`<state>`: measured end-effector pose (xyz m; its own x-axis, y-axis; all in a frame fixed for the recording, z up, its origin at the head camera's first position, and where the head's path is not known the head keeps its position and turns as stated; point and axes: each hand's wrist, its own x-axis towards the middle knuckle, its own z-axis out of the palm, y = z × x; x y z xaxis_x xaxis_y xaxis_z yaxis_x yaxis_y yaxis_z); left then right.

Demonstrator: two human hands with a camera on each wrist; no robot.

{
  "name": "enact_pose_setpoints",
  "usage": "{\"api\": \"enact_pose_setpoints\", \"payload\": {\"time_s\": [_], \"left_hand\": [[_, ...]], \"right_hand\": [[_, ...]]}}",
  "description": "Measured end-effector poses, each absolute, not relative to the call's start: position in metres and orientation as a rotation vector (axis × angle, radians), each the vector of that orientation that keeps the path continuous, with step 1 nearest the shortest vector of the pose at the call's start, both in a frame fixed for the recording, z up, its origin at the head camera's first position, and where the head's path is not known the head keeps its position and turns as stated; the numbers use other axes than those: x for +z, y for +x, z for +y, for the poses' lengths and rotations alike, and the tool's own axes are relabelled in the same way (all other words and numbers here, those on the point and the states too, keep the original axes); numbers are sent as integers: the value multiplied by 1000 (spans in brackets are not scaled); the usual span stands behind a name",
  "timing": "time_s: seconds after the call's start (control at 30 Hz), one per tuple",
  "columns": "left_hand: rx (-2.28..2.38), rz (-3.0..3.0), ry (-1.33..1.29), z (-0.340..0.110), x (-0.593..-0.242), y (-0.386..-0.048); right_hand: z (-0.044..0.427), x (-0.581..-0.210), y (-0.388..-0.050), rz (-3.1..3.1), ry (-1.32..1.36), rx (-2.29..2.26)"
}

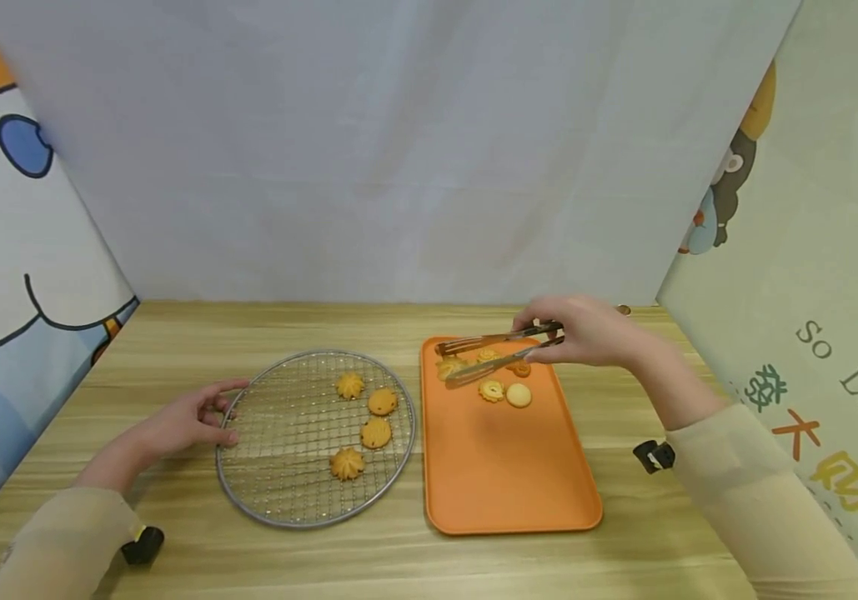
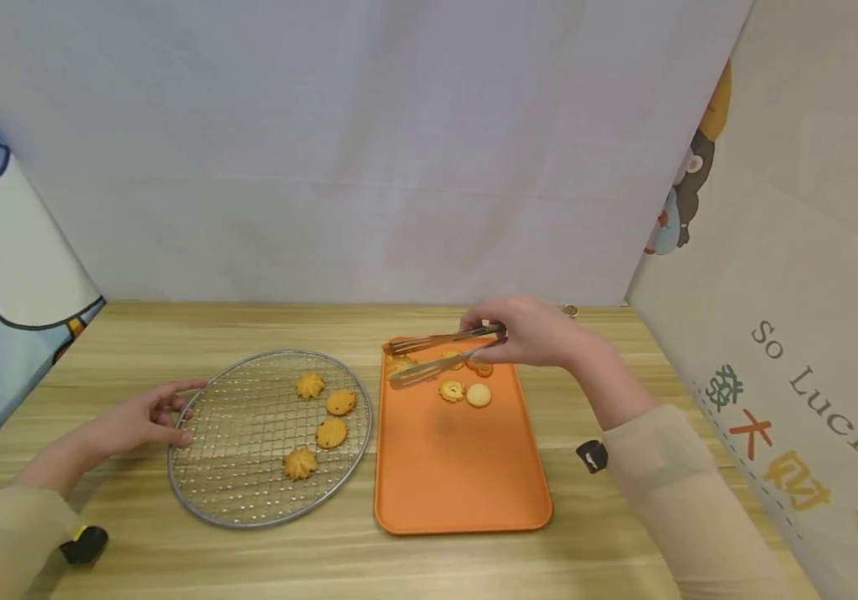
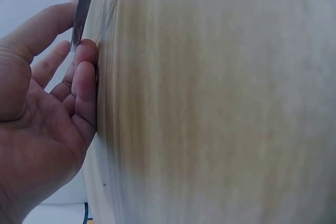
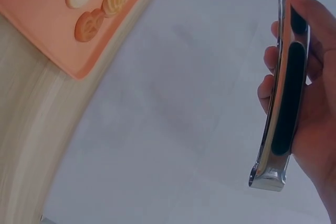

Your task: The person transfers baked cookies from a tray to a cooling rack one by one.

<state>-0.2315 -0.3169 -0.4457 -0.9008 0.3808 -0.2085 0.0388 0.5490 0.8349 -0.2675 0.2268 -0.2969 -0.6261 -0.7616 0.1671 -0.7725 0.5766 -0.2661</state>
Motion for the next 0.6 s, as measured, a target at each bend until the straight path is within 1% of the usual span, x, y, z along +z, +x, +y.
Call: {"api": "enact_pose_setpoints", "payload": {"time_s": [0.23,0.6], "left_hand": [[1274,2428,368,-319,-446,-233],[1252,2450,350,-320,-448,-234]], "right_hand": [[207,-291,-272,-2711,1434,500],[174,-294,-278,-2652,1465,411]]}}
